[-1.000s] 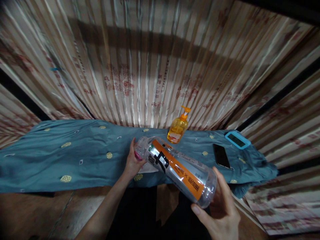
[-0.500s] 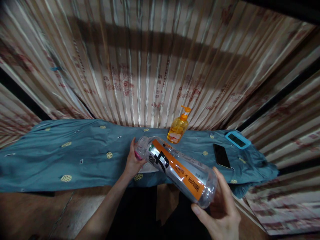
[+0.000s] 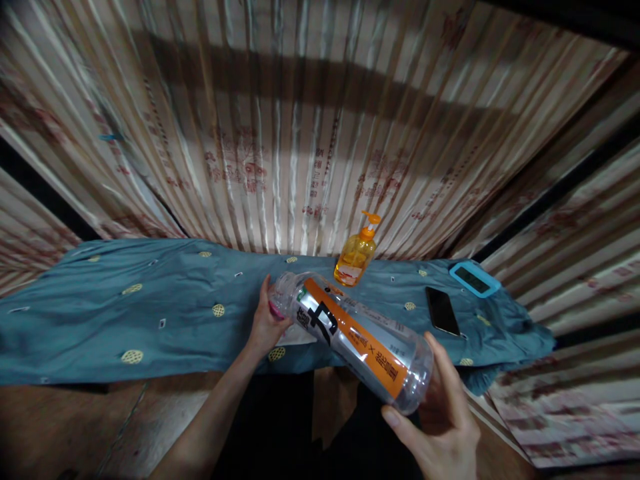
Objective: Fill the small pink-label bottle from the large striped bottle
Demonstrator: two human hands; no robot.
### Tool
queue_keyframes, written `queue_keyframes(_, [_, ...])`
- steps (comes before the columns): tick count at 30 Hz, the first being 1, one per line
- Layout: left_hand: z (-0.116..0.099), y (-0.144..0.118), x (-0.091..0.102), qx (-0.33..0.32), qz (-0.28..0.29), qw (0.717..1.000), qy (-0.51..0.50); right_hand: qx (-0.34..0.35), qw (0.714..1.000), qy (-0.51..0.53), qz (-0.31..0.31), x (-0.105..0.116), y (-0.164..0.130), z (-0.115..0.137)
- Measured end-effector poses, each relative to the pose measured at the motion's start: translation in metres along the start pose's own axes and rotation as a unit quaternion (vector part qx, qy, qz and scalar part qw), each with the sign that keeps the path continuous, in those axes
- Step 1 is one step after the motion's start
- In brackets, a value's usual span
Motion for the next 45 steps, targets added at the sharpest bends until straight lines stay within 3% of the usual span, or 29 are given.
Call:
queue_keyframes(8, [-0.002, 0.000, 0.000, -0.006, 0.002, 1.000, 0.006, -0.020, 1.000, -0.009, 0.019, 0.011, 0.000, -0.015])
queue_keyframes(16, [0.001, 0.000, 0.000, -0.003, 0.011, 1.000, 0.007, -0.016, 1.000, 0.001, -0.014, 0.001, -0.001, -0.004])
queue_keyframes(22, [0.000, 0.001, 0.001, -0.008, 0.013, 1.000, 0.002, -0.031, 0.999, -0.014, 0.013, 0.010, -0.001, -0.014])
queue_keyframes(29, [-0.001, 0.000, 0.000, -0.005, 0.007, 1.000, -0.001, -0.015, 1.000, -0.007, -0.014, 0.001, -0.001, -0.002])
queue_keyframes(34, [0.000, 0.000, 0.001, -0.001, 0.005, 1.000, 0.006, -0.007, 0.999, -0.026, 0.019, 0.006, -0.001, -0.008])
queue_keyframes(45, [-0.001, 0.000, 0.001, 0.004, 0.019, 1.000, -0.009, -0.026, 1.000, -0.005, -0.009, 0.004, 0.000, -0.006])
Point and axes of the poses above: each hand's wrist, its own y-axis towards the middle knuckle, its own x-axis out of the back of the hand, z = x × y, the point moved 4 cm from there along y, towards the middle knuckle, and after that the axes turned 7 degrees about y, right-handed, at the moved point
